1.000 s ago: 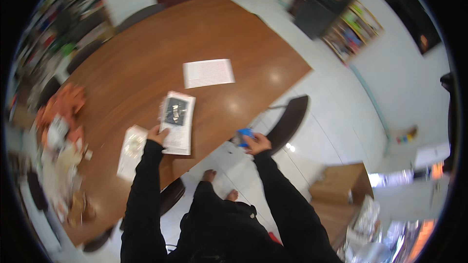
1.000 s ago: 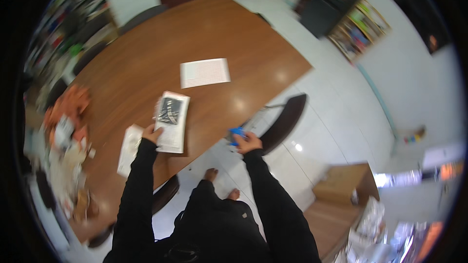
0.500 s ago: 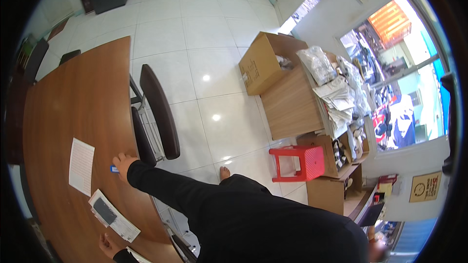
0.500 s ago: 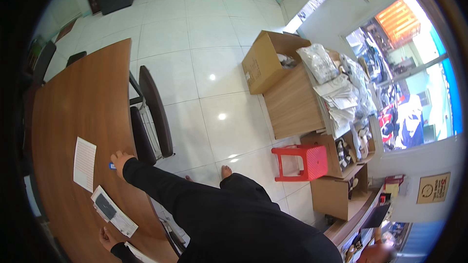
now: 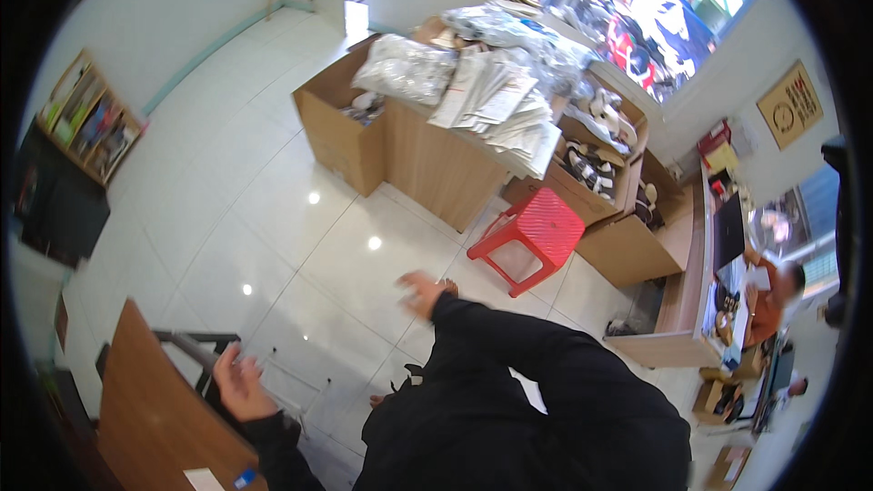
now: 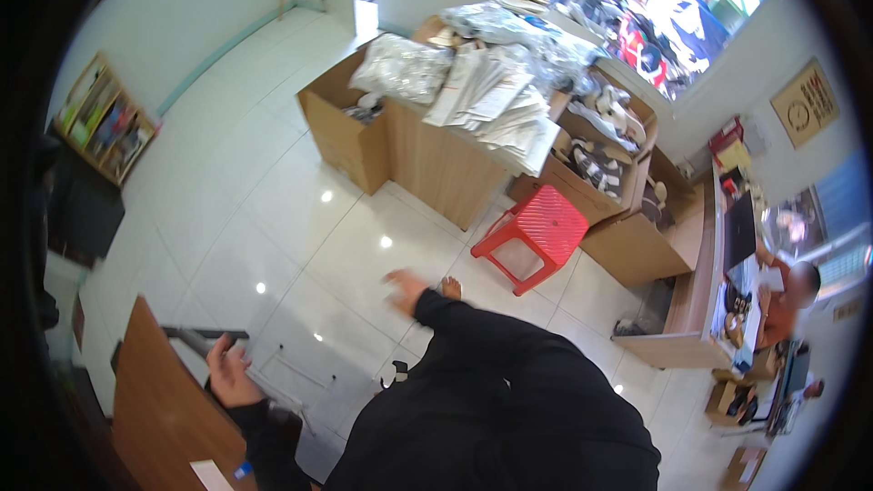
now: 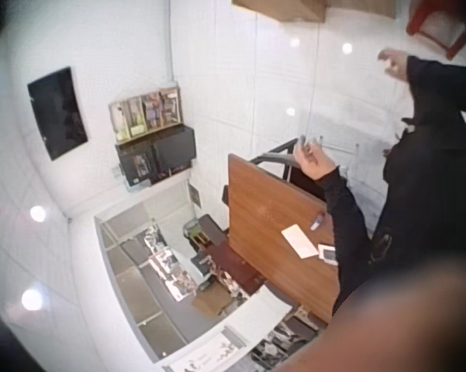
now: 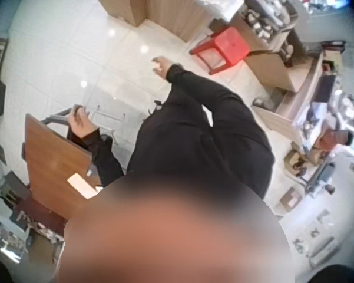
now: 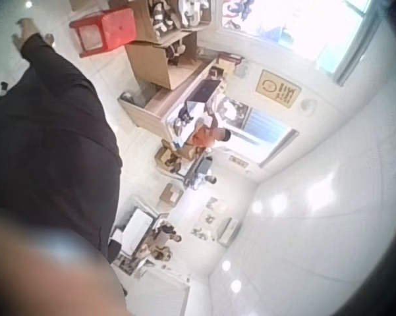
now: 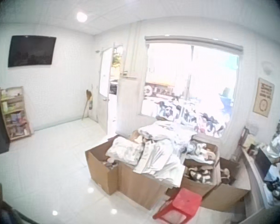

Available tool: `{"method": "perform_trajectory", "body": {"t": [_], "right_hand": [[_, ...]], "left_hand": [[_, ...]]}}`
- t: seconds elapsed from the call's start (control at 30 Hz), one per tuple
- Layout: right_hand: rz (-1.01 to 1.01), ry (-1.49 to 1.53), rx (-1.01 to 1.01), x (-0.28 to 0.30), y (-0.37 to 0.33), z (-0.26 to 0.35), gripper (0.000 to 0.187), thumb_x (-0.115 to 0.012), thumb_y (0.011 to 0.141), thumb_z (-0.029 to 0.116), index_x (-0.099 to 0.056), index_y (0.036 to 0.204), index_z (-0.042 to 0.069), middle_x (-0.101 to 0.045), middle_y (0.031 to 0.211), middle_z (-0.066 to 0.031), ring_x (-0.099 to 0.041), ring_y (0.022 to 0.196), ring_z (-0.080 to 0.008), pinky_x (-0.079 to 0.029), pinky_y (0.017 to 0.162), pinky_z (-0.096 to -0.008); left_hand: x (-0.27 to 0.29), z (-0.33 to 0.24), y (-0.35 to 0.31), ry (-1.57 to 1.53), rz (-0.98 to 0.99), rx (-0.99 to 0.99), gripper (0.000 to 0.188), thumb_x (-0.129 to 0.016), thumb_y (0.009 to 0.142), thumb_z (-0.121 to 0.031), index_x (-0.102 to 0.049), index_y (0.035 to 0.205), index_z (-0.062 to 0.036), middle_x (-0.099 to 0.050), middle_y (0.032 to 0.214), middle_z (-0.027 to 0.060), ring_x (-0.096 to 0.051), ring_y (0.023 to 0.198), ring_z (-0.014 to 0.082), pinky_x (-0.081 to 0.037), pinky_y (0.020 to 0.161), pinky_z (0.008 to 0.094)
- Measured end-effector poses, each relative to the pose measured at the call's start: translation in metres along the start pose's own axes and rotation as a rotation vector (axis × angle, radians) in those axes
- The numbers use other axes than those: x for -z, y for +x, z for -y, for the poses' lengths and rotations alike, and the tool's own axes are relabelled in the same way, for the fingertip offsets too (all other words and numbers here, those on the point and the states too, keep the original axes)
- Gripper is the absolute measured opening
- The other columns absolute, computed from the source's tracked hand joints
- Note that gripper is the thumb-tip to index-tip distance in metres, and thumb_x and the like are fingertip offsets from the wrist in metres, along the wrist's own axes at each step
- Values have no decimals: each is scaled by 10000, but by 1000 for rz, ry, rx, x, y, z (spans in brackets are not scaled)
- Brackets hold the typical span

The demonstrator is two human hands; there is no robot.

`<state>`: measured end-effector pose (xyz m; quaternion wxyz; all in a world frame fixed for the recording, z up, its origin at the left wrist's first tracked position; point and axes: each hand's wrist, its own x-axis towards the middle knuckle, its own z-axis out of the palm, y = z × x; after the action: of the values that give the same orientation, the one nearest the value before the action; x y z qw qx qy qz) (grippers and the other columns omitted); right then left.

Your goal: The person stamps multiple documents and small plastic-wrapped items on a red stool and then on a wooden table. They use a blue handheld stamp to mark each item and place the stamped items into separate piles.

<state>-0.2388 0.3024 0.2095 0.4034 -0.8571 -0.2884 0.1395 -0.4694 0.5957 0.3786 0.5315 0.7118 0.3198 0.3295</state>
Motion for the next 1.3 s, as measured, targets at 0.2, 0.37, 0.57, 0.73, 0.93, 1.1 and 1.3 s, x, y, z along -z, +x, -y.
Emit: {"method": "perform_trajectory", "body": {"t": [0.2,0.37,0.57,0.73,0.93,1.1,1.3], "right_hand": [[-1006,212,-410,257,20,-218,335,-685,920,248,-605,1164,32,-664,982,-75,-658,842,-177,-546,758,-326],[-957,787,-760,333,65,-289,528,-669,954,332,-498,1330,3,-658,1069,-101,-655,879,-178,-560,699,-346],[-1001,943,-643,345,125,-294,604,-658,974,221,-383,1421,-77,-631,1176,-197,-668,890,-202,-545,754,-293],[-1016,413,-822,349,116,-259,638,-754,836,140,-470,1370,-65,-620,1118,-166,-637,887,-200,-531,770,-294],[-781,369,-736,369,111,-221,495,-765,829,249,-616,1206,-35,-621,978,-121,-605,819,-207,-522,719,-340],[-517,556,-871,377,132,-211,748,-768,841,430,-535,1324,-92,-658,1100,-210,-669,918,-264,-538,806,-353],[-740,1041,-925,371,163,-192,781,-784,864,382,-468,1366,-125,-692,1066,-175,-676,971,-216,-530,862,-332]], "left_hand": [[-352,-56,99,16,684,-188,432,-650,922,-137,-557,1326,-13,-610,1281,118,-601,1125,220,-500,932,354],[-607,-34,171,261,805,-165,689,-713,913,-414,-506,1391,38,-587,1355,240,-573,1239,320,-435,1043,404],[-723,15,211,291,701,-79,648,-519,1025,-474,-507,1384,65,-581,1364,191,-570,1220,278,-423,1044,346],[-729,17,206,183,714,65,683,-479,1032,-517,-488,1407,54,-582,1341,163,-558,1188,231,-419,1031,326],[-722,2,216,288,925,52,638,-644,966,-454,-515,1340,47,-625,1216,129,-580,1063,185,-447,947,317],[-717,18,224,233,1010,-3,804,-704,888,-556,-469,1365,48,-620,1178,133,-582,1034,197,-460,925,331],[-721,46,254,120,990,327,722,-599,947,-585,-517,1339,16,-638,1135,86,-575,968,171,-466,874,323]]}}
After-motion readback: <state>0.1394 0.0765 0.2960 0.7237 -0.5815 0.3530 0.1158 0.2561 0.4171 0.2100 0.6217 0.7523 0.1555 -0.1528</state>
